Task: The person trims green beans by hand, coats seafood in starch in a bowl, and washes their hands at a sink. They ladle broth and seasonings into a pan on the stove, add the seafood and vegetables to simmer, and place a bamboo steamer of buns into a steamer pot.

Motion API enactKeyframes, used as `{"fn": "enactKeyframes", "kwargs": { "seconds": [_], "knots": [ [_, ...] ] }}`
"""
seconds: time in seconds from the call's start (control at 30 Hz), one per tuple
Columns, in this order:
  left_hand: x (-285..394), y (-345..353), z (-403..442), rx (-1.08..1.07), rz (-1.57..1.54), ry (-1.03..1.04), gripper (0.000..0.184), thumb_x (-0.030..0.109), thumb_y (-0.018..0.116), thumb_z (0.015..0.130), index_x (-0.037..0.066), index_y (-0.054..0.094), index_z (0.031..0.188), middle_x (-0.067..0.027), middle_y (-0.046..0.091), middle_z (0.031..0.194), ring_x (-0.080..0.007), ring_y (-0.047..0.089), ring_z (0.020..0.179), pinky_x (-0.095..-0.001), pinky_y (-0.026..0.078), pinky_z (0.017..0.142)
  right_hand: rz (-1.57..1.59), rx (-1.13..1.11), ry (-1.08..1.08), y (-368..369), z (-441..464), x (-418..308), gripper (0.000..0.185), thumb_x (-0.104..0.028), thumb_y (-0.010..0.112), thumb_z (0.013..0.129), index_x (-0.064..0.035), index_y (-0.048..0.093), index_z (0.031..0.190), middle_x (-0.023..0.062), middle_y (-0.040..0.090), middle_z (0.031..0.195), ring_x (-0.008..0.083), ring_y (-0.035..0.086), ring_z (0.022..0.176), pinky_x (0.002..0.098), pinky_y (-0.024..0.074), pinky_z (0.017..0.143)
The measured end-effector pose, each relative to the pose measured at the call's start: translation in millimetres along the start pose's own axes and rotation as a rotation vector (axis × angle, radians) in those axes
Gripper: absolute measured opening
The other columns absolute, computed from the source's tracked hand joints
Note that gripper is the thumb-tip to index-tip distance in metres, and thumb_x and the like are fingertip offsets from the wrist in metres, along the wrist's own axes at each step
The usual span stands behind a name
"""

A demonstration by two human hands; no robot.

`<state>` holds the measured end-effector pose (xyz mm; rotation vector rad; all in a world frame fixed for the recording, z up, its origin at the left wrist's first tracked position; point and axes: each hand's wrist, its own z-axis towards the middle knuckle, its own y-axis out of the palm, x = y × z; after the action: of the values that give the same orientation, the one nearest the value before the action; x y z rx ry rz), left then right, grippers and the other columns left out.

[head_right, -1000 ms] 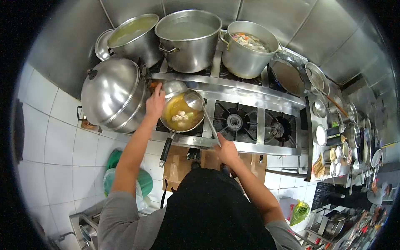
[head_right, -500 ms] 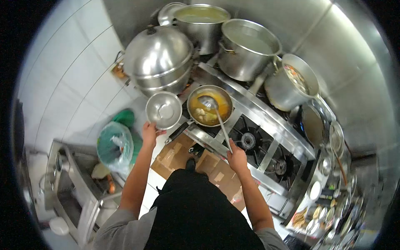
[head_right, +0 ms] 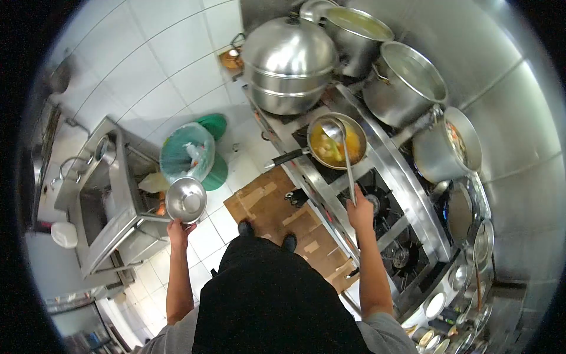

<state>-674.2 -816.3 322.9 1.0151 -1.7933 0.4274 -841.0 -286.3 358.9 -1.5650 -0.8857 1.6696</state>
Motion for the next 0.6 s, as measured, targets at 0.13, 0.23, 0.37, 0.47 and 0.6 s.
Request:
{"fn": "enactKeyframes", "kwargs": {
  "seconds": [0.13,0.23,0.37,0.47,0.6],
  "knots": [
    [2.1,-38.5,22.8,0.097,-0.193,0.060,0.013,0.010,0.052,0.091,-0.002,0.049,0.089,-0.0085,0.047,0.074,-0.0215,0.056,0.060,-0.0410,0.062,0.059,0.221,0.024,-0.026,14.5,-0.9,4.2,0.047,-0.008,0.064,0.080,0.0014,0.055,0.125,0.0267,0.063,0.109,0.0406,0.061,0.100,0.0421,0.0473,0.087],
    [34.6,-64.2,23.8,0.114,-0.192,0.132,0.021,0.015,0.050,0.095,-0.006,0.052,0.099,-0.0104,0.057,0.076,-0.0225,0.064,0.064,-0.0349,0.061,0.055,0.774,-0.015,0.307,27.1,-22.9,-18.1,0.040,-0.009,0.057,0.091,-0.0034,0.049,0.130,-0.0008,0.048,0.069,0.0059,0.042,0.049,0.0247,0.0360,0.041],
    [55.8,-140.1,47.9,0.233,-0.216,0.312,0.024,0.026,0.051,0.097,0.001,0.053,0.098,-0.0116,0.063,0.083,-0.0223,0.067,0.068,-0.0342,0.060,0.058,1.058,-0.016,0.215,57.2,-43.2,-40.2,0.040,-0.013,0.050,0.095,-0.0046,0.043,0.134,-0.0040,0.045,0.070,0.0043,0.040,0.054,0.0206,0.0306,0.043],
    [80.4,-215.6,65.6,0.415,-0.278,0.443,0.026,0.026,0.051,0.097,0.000,0.050,0.098,-0.0134,0.062,0.083,-0.0249,0.067,0.068,-0.0359,0.060,0.058,0.972,-0.150,0.229,63.1,-60.9,-134.4,0.045,-0.010,0.050,0.093,-0.0026,0.038,0.135,-0.0013,0.041,0.059,0.0071,0.035,0.042,0.0227,0.0339,0.039],
    [123.5,-332.4,105.6,0.734,-0.376,0.514,0.024,0.019,0.048,0.097,-0.005,0.046,0.101,-0.0140,0.057,0.079,-0.0284,0.066,0.067,-0.0379,0.060,0.057,0.711,-0.538,0.390,115.8,-66.9,-175.6,0.039,-0.015,0.056,0.089,-0.0068,0.046,0.125,0.0012,0.047,0.062,0.0117,0.044,0.042,0.0259,0.0364,0.037]
  ]
}}
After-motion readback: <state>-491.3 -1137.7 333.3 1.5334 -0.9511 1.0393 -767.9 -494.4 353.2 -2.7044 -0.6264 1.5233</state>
